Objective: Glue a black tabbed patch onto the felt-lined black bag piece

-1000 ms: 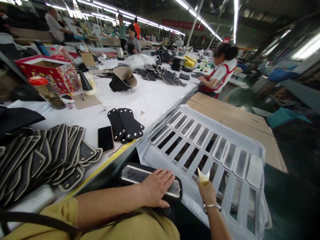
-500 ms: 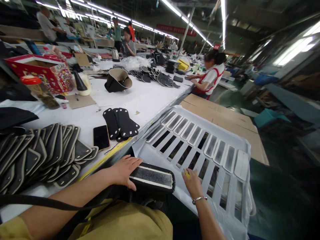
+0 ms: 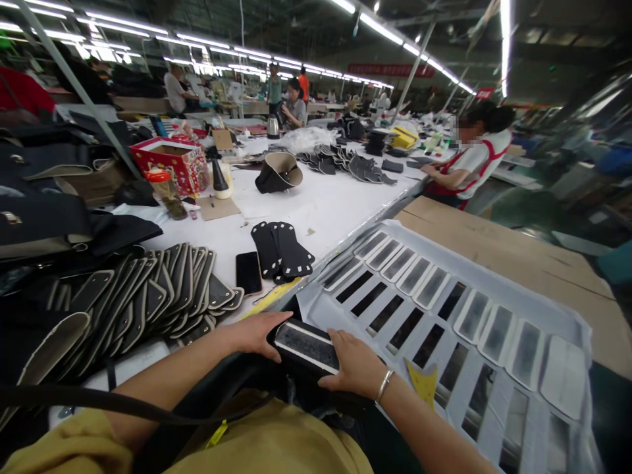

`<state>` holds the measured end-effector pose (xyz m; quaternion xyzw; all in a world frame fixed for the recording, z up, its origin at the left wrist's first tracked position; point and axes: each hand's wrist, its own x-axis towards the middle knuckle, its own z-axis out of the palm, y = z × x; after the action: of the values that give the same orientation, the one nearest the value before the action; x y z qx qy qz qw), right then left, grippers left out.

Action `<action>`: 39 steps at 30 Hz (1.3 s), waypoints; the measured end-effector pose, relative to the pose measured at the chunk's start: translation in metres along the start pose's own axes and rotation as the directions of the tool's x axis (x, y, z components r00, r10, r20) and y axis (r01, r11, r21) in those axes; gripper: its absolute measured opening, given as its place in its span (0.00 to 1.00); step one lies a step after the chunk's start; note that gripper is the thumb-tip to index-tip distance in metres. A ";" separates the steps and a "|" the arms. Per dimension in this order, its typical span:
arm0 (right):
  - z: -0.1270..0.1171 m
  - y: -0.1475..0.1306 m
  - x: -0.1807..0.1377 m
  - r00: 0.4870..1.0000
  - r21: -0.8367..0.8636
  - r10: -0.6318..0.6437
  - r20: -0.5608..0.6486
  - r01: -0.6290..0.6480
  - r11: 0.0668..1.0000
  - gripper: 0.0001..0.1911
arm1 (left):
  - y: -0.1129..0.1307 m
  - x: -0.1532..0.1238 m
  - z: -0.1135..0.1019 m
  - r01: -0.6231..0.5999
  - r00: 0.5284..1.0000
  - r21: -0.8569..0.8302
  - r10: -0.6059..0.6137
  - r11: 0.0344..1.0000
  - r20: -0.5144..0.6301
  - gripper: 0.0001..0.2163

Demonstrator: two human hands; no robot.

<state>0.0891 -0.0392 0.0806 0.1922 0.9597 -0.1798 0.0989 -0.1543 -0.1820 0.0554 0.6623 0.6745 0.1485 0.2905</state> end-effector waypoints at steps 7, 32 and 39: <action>0.004 -0.007 -0.003 0.998 0.003 0.051 -0.036 -0.050 0.999 0.46 | -0.005 0.000 0.011 0.021 0.998 -0.435 -0.041 0.900 -0.036 0.42; 0.017 0.007 0.000 0.996 0.053 0.077 -0.033 -0.075 0.996 0.46 | -0.022 0.033 0.016 0.325 0.909 -0.943 -0.298 0.071 0.291 0.16; 0.016 0.007 0.000 0.997 0.066 0.065 -0.035 -0.063 0.996 0.45 | -0.028 0.036 0.019 0.317 0.913 -0.948 -0.278 0.025 0.298 0.17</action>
<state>0.0939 -0.0389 0.0636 0.2294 0.9483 -0.2041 0.0803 -0.1638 -0.1519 0.0174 0.1426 0.5172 0.4858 0.6901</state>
